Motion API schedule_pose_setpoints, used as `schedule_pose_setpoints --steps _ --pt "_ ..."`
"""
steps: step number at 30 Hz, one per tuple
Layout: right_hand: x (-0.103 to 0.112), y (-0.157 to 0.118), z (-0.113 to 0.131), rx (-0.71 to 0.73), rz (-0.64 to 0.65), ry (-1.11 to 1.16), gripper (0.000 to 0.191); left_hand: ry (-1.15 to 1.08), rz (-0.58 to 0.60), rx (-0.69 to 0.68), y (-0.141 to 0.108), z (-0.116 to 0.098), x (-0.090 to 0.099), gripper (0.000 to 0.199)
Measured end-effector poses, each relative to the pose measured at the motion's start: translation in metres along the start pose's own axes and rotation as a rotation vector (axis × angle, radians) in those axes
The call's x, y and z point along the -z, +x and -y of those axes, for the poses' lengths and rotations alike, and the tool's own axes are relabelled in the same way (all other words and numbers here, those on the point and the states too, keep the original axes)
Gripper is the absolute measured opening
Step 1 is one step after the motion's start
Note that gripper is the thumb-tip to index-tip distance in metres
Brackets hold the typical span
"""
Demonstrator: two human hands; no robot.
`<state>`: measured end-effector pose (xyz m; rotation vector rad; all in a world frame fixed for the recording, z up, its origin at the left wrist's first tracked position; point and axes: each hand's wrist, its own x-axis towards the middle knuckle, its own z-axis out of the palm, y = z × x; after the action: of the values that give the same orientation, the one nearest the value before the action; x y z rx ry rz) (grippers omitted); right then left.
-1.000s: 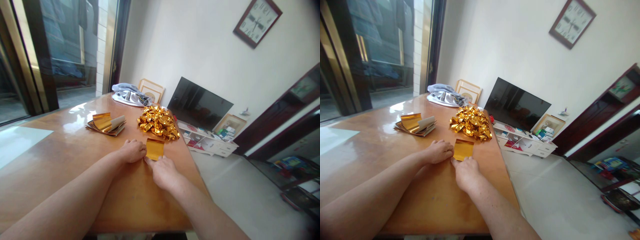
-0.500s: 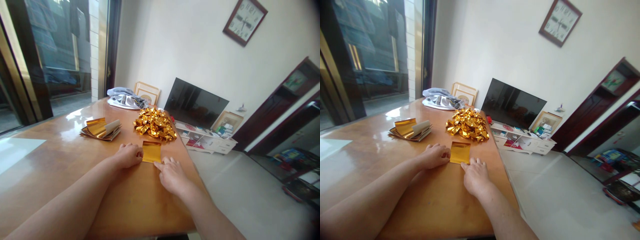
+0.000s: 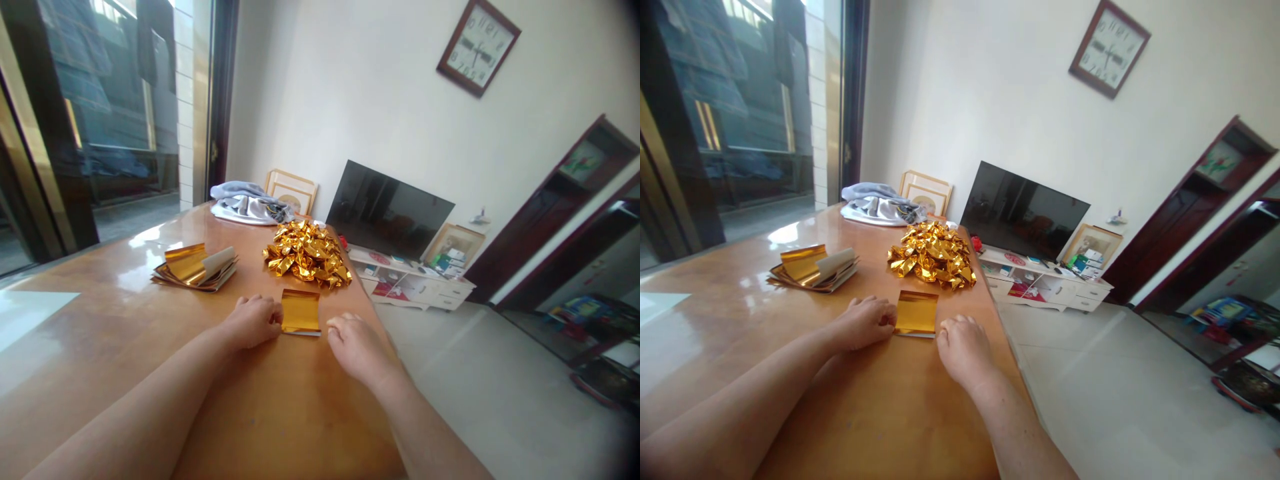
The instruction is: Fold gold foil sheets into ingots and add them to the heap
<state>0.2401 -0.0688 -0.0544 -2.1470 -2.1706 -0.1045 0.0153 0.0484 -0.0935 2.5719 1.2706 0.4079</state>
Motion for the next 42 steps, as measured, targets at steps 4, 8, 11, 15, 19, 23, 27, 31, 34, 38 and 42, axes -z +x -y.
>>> schedule_pose_setpoints --steps 4,8,11,15,19,23,27,31,34,38,42 --pt "-0.012 0.015 0.011 0.040 -0.023 0.051 0.029 -0.004 -0.008 -0.026 -0.001 -0.001 0.000 0.012" --pt "-0.028 0.026 0.015 0.008 -0.016 0.131 0.018 -0.028 -0.028 -0.037 -0.002 0.000 0.000 0.010" --pt "-0.037 0.032 0.009 0.002 -0.036 0.311 0.010 -0.118 -0.065 -0.006 0.001 0.003 -0.002 0.008" --pt "-0.042 0.037 0.003 -0.063 -0.063 0.754 0.007 -0.407 -0.243 0.164 0.006 0.003 -0.002 0.011" --pt "-0.041 0.034 0.007 -0.087 -0.093 1.171 0.012 -0.753 -0.216 0.206 0.002 -0.009 0.001 0.027" --pt "-0.039 0.028 0.017 -0.040 -0.072 1.316 0.015 -1.009 -0.054 0.098 -0.004 -0.027 0.002 0.037" --pt "-0.037 0.025 0.021 -0.005 -0.019 1.364 0.017 -1.195 -0.026 -0.023 -0.003 -0.036 0.003 0.033" --pt "-0.039 0.027 0.016 -0.094 -0.014 1.494 0.029 -1.166 -0.067 -0.051 0.001 -0.032 -0.001 0.024" --pt "-0.041 0.031 0.008 -0.249 0.002 1.675 0.039 -0.923 -0.176 0.003 0.001 -0.024 -0.008 0.018" --pt "-0.041 0.038 0.001 -0.318 0.039 1.779 0.039 -0.378 -0.286 -0.071 -0.003 -0.021 -0.006 0.011" --pt "-0.041 0.043 -0.005 -0.270 -0.108 1.648 0.035 -0.081 -0.243 -0.178 -0.006 -0.031 0.005 0.015"
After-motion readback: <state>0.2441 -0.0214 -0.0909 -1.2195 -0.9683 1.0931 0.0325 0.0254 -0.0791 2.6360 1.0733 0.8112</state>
